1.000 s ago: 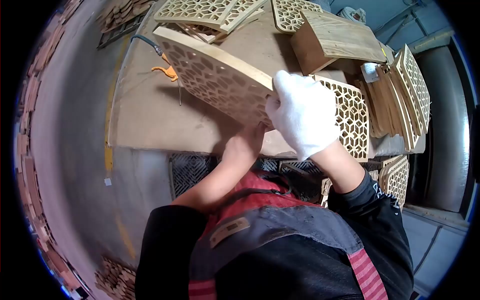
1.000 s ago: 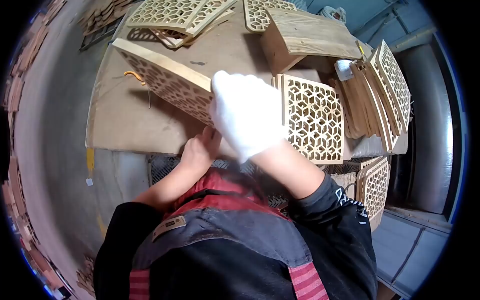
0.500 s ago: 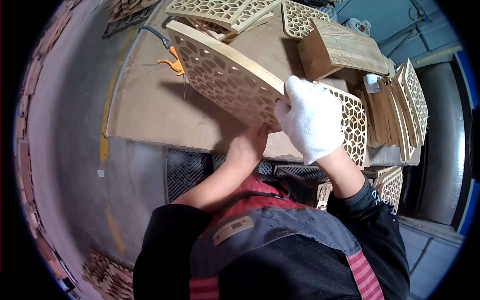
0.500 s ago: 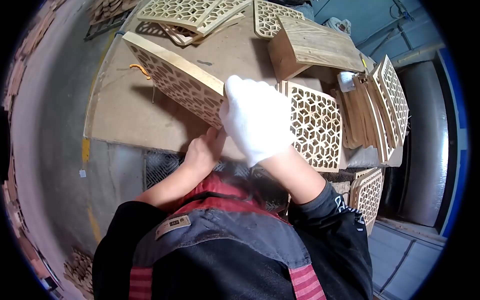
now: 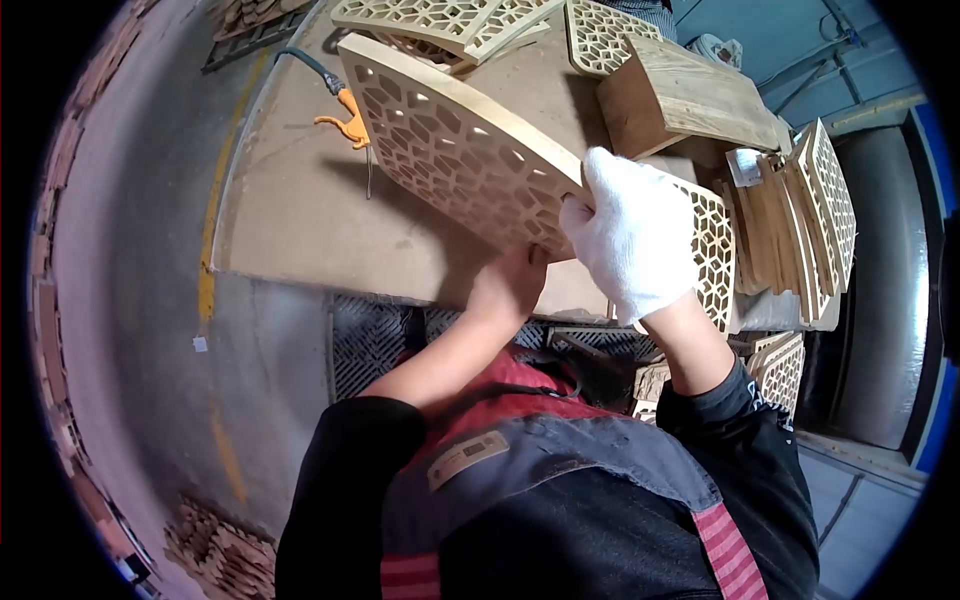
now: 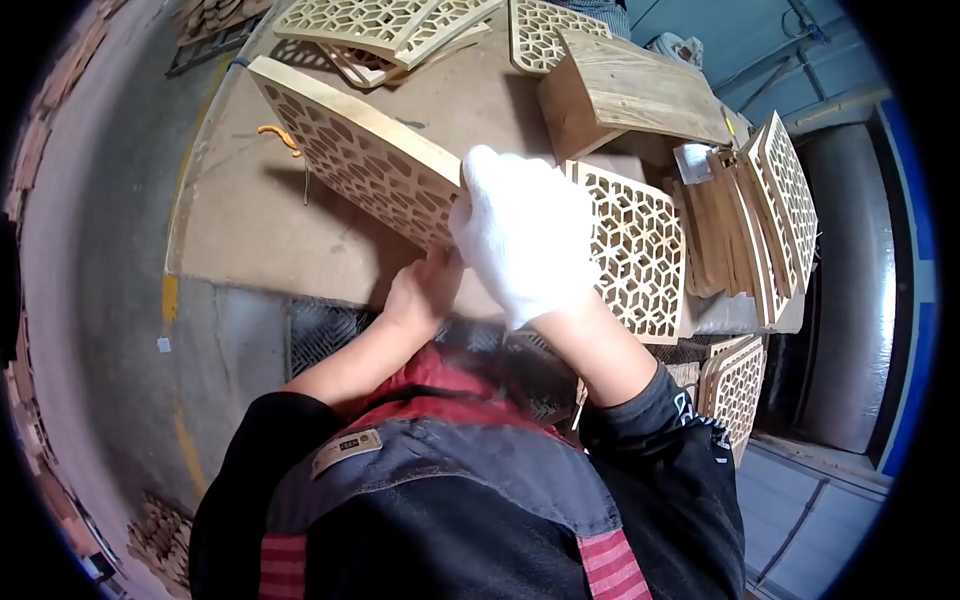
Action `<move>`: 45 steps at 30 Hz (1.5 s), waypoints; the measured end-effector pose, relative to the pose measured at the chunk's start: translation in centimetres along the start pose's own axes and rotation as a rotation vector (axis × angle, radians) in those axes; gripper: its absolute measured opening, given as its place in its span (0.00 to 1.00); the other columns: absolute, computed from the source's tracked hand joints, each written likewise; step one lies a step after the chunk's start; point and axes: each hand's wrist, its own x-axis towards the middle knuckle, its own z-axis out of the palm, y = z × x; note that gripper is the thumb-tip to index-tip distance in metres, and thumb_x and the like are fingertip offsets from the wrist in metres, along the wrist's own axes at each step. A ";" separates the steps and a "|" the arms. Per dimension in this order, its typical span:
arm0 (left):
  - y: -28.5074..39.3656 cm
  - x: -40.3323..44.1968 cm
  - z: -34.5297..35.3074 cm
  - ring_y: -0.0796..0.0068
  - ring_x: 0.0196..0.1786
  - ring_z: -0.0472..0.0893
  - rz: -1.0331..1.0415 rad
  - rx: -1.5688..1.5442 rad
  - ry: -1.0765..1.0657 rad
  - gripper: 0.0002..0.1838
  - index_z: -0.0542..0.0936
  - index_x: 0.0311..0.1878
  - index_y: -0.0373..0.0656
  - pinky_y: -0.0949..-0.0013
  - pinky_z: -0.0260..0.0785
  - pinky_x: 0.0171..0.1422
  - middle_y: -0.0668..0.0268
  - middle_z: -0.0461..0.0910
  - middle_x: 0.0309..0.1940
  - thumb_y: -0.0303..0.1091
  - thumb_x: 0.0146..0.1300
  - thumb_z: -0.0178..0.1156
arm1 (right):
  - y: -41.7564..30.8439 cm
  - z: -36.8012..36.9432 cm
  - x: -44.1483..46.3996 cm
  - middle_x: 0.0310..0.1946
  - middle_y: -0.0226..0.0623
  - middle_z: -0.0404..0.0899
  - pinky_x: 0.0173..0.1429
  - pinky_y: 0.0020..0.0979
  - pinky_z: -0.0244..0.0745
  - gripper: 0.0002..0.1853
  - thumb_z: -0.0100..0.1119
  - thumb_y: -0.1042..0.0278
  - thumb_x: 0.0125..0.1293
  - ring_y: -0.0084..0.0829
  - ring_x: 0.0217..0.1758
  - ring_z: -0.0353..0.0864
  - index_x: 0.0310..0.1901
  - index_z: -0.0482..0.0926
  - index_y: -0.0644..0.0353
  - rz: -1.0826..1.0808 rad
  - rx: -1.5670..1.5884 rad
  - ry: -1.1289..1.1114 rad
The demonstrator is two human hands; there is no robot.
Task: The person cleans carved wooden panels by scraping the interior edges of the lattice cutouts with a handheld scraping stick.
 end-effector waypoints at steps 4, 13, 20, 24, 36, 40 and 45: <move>0.8 -1.4 -3.9 0.47 0.32 0.82 -0.031 -0.166 -0.032 0.10 0.79 0.41 0.40 0.50 0.73 0.26 0.42 0.78 0.28 0.35 0.71 0.52 | -0.5 0.0 -0.1 0.19 0.47 0.71 0.32 0.44 0.69 0.09 0.60 0.72 0.52 0.49 0.26 0.74 0.25 0.68 0.61 0.004 0.006 0.009; 0.5 -1.8 -4.1 0.40 0.35 0.81 -0.001 0.066 -0.239 0.14 0.78 0.54 0.45 0.46 0.75 0.42 0.45 0.79 0.40 0.30 0.68 0.49 | 0.1 -0.2 0.2 0.20 0.40 0.76 0.30 0.40 0.75 0.06 0.60 0.70 0.52 0.43 0.24 0.78 0.27 0.72 0.58 -0.037 -0.069 -0.022; -2.0 -2.0 -11.5 0.53 0.35 0.81 -0.363 -0.438 -0.055 0.20 0.67 0.64 0.44 0.58 0.72 0.43 0.53 0.80 0.34 0.33 0.71 0.51 | 2.0 -0.3 2.2 0.21 0.47 0.78 0.35 0.43 0.76 0.08 0.62 0.68 0.54 0.48 0.27 0.81 0.27 0.72 0.60 0.069 -0.066 -0.079; -2.3 -0.3 -10.0 0.71 0.32 0.81 -0.448 -0.678 -0.116 0.17 0.72 0.57 0.39 0.66 0.72 0.39 0.60 0.81 0.29 0.40 0.72 0.52 | 1.2 -0.4 1.7 0.21 0.46 0.77 0.34 0.43 0.75 0.08 0.62 0.69 0.54 0.48 0.28 0.80 0.28 0.72 0.60 0.076 -0.064 -0.095; -0.1 3.6 -8.8 0.36 0.35 0.78 -0.238 -0.078 0.052 0.15 0.77 0.33 0.35 0.44 0.71 0.38 0.42 0.79 0.28 0.37 0.71 0.50 | 0.6 -0.3 0.9 0.21 0.43 0.76 0.32 0.41 0.74 0.06 0.60 0.71 0.53 0.45 0.25 0.78 0.27 0.72 0.59 0.017 -0.058 -0.004; 0.2 4.6 -8.6 0.37 0.34 0.80 -0.184 0.092 -0.011 0.14 0.76 0.33 0.35 0.44 0.73 0.40 0.41 0.79 0.26 0.36 0.70 0.51 | 0.6 -0.3 0.8 0.19 0.43 0.76 0.29 0.39 0.74 0.06 0.60 0.70 0.52 0.44 0.22 0.77 0.27 0.73 0.59 -0.007 -0.060 0.004; 0.2 4.3 -9.2 0.42 0.32 0.83 -0.148 0.141 -0.035 0.11 0.77 0.31 0.35 0.48 0.77 0.40 0.45 0.81 0.25 0.31 0.66 0.51 | 0.3 0.0 0.4 0.18 0.41 0.75 0.28 0.38 0.73 0.04 0.59 0.71 0.53 0.42 0.22 0.76 0.26 0.73 0.57 -0.015 -0.087 0.057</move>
